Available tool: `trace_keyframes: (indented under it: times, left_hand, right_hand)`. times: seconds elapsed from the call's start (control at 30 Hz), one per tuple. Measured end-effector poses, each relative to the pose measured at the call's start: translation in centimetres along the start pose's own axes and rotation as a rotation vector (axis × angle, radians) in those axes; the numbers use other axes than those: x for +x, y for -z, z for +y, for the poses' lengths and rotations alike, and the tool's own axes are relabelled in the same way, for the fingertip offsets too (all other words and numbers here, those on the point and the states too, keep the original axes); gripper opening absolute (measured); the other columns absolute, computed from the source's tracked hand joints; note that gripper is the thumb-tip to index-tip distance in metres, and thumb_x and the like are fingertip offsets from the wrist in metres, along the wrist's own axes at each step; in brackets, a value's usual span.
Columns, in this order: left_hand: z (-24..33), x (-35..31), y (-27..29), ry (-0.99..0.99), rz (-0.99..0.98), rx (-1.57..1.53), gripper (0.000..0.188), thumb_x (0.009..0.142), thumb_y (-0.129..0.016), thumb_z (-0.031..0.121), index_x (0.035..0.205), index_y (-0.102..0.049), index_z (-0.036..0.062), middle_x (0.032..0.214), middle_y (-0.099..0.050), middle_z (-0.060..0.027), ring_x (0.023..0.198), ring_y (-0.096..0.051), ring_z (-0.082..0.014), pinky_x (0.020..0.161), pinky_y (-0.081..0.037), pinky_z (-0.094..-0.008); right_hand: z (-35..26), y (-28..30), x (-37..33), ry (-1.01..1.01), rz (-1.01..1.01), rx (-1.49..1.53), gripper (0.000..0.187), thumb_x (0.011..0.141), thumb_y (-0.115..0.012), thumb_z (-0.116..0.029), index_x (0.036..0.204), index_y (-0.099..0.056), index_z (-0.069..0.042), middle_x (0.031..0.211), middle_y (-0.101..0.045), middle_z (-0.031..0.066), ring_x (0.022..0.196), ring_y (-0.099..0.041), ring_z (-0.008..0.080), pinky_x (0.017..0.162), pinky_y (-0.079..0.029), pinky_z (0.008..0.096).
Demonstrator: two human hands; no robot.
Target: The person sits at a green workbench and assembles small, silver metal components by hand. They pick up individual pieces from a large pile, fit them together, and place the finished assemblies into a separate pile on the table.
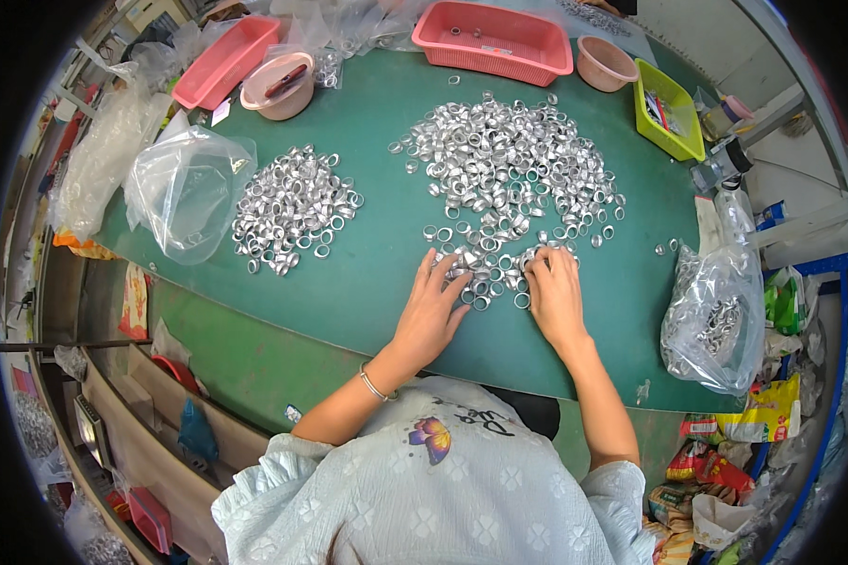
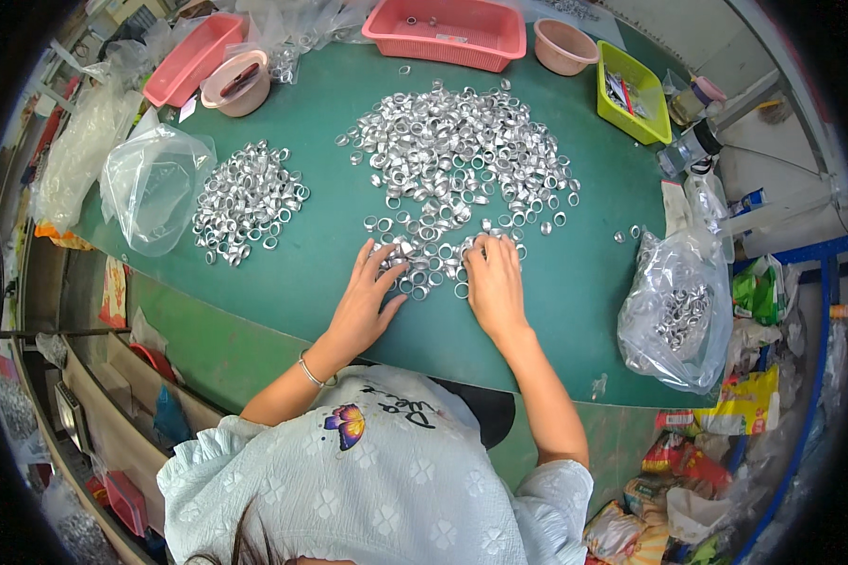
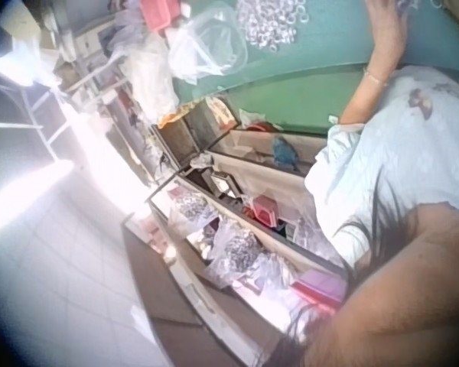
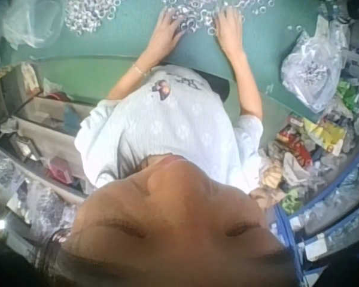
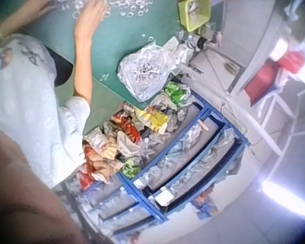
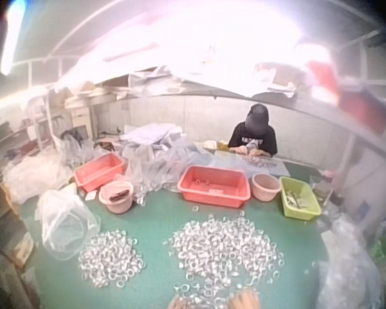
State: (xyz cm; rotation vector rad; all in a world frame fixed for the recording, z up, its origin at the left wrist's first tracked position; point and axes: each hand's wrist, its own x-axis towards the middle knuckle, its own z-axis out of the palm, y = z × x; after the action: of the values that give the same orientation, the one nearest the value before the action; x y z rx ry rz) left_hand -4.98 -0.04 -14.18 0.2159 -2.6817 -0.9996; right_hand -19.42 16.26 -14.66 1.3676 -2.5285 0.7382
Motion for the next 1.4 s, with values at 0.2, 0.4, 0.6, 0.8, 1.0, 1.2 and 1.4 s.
trace_keyframes:
  times: [0.2,0.4,0.6,0.8,1.0,1.2,1.4]
  left_hand:
    - [0.7,0.2,1.0,-0.013,0.179,-0.076,0.038,0.076,-0.065,0.001,0.112,-0.056,0.0057,0.124,-0.046,-0.0152,0.116,-0.044,-0.0362,0.095,-0.039,-0.0409]
    - [3.6,0.5,0.8,0.088,0.042,-0.708,0.041,0.077,-0.062,-0.005,0.116,-0.053,0.0006,0.103,-0.056,-0.0098,0.091,-0.057,-0.0162,0.078,-0.048,-0.0276]
    - [4.4,0.6,0.2,0.343,-0.129,-1.269,0.04,0.082,-0.061,-0.001,0.12,-0.049,-0.0018,0.106,-0.054,-0.0077,0.087,-0.058,-0.0142,0.074,-0.05,-0.0251]
    - [5.3,0.5,0.9,0.426,-0.108,-1.408,0.037,0.082,-0.061,0.0,0.117,-0.051,-0.005,0.108,-0.059,-0.0107,0.093,-0.06,-0.0159,0.076,-0.049,-0.026]
    - [5.2,-0.1,1.2,0.374,-0.091,-1.454,0.038,0.079,-0.063,-0.004,0.115,-0.053,-0.0047,0.107,-0.06,-0.0114,0.098,-0.059,-0.0171,0.087,-0.047,-0.0289]
    - [5.9,-0.2,2.8,0.368,-0.133,-1.528,0.035,0.078,-0.062,-0.006,0.112,-0.054,-0.0045,0.106,-0.06,-0.0117,0.099,-0.06,-0.0185,0.09,-0.047,-0.0303]
    - [6.0,-0.4,3.3,0.444,-0.207,-1.55,0.029,0.08,-0.061,-0.004,0.109,-0.055,-0.0038,0.106,-0.06,-0.0115,0.099,-0.06,-0.019,0.089,-0.047,-0.0296]
  right_hand:
    - [-1.6,1.3,-1.5,-0.267,0.158,0.513,0.012,0.077,-0.063,-0.002,0.088,-0.057,-0.002,0.102,-0.056,0.0098,0.094,-0.053,0.0258,0.093,-0.038,0.0362]
    - [-4.7,1.6,-2.8,-0.701,0.195,1.635,0.016,0.087,-0.057,-0.005,0.101,-0.055,0.002,0.101,-0.06,0.0103,0.096,-0.056,0.0158,0.092,-0.04,0.0311]
    - [-6.7,2.3,-3.6,-0.476,0.131,1.353,0.018,0.081,-0.059,0.003,0.099,-0.056,0.003,0.103,-0.058,0.0104,0.096,-0.056,0.0191,0.089,-0.042,0.0306]
    - [-8.2,2.9,-3.4,-0.319,0.3,1.164,0.025,0.08,-0.058,0.008,0.103,-0.051,0.004,0.101,-0.057,0.0121,0.095,-0.056,0.0182,0.085,-0.045,0.0295]
    - [-8.0,3.7,-3.2,-0.603,0.408,1.714,0.028,0.087,-0.054,0.0,0.114,-0.047,0.003,0.092,-0.062,0.0131,0.085,-0.06,0.0211,0.081,-0.048,0.0324]
    - [-8.7,4.8,-3.6,-0.591,0.317,1.689,0.033,0.086,-0.056,-0.002,0.118,-0.049,0.003,0.093,-0.061,0.0096,0.088,-0.06,0.0196,0.083,-0.048,0.0317]
    - [-8.7,5.3,-4.2,-0.558,0.322,1.745,0.031,0.085,-0.055,0.002,0.116,-0.051,0.002,0.1,-0.06,0.0137,0.09,-0.061,0.0239,0.084,-0.049,0.0355]
